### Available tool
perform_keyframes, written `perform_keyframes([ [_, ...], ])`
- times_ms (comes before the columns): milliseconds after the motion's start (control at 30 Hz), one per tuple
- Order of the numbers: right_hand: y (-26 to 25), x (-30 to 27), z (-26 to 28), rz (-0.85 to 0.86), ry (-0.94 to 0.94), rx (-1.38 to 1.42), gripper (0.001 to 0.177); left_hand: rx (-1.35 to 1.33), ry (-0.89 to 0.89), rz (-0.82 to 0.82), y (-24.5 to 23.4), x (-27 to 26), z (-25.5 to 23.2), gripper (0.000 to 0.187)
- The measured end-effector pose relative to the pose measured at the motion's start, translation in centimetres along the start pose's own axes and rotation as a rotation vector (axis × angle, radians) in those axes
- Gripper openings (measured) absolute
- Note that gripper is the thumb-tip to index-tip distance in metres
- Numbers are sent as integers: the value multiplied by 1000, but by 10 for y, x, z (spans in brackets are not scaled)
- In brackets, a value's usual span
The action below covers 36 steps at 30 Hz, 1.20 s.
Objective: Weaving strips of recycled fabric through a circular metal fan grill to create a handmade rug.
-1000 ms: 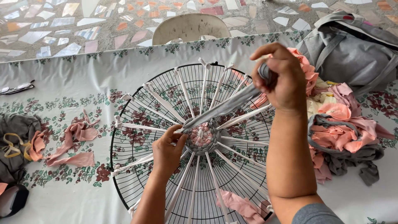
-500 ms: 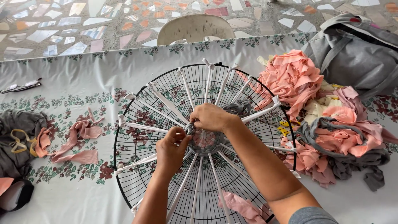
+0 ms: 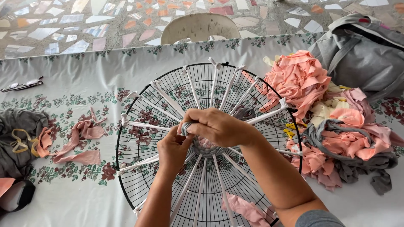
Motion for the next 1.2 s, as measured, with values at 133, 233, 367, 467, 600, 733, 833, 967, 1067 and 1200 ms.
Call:
perform_keyframes([
  [133,-11,-12,15,-77,-107,49,22,11,-6,-55,0,2,8,7],
  [233,-15,-17,19,-184,-247,288,18,-82,-15,-55,5,3,20,14],
  [367,-23,-14,-11,-242,-372,531,13,-55,-9,-56,7,2,21,15],
  [467,-50,-13,-54,-361,-399,730,9,-72,-1,-43,9,3,20,15],
  [600,-64,-13,-108,-397,-16,496,19,47,9,3,6,3,24,20],
  [733,-28,3,-63,-114,298,-46,45,196,48,15,5,-2,21,24],
  [833,-5,21,-78,122,362,-146,38,331,88,36,1,-1,14,33],
  [967,7,31,-111,196,389,-291,19,396,97,120,2,-2,31,35],
  [1067,11,28,-139,182,359,-277,9,242,155,162,2,-2,5,37],
  [1200,13,33,-141,138,425,-185,20,225,288,80,-2,13,17,43],
])
Point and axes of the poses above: each hand's wrist, its own x-axis towards the middle knuckle, its own y-axis out of the palm, z = x × y, the point moved 3 cm from there along x, towards the middle knuckle, and after that the axes turned 15 degrees about z, right-handed, at the moved point
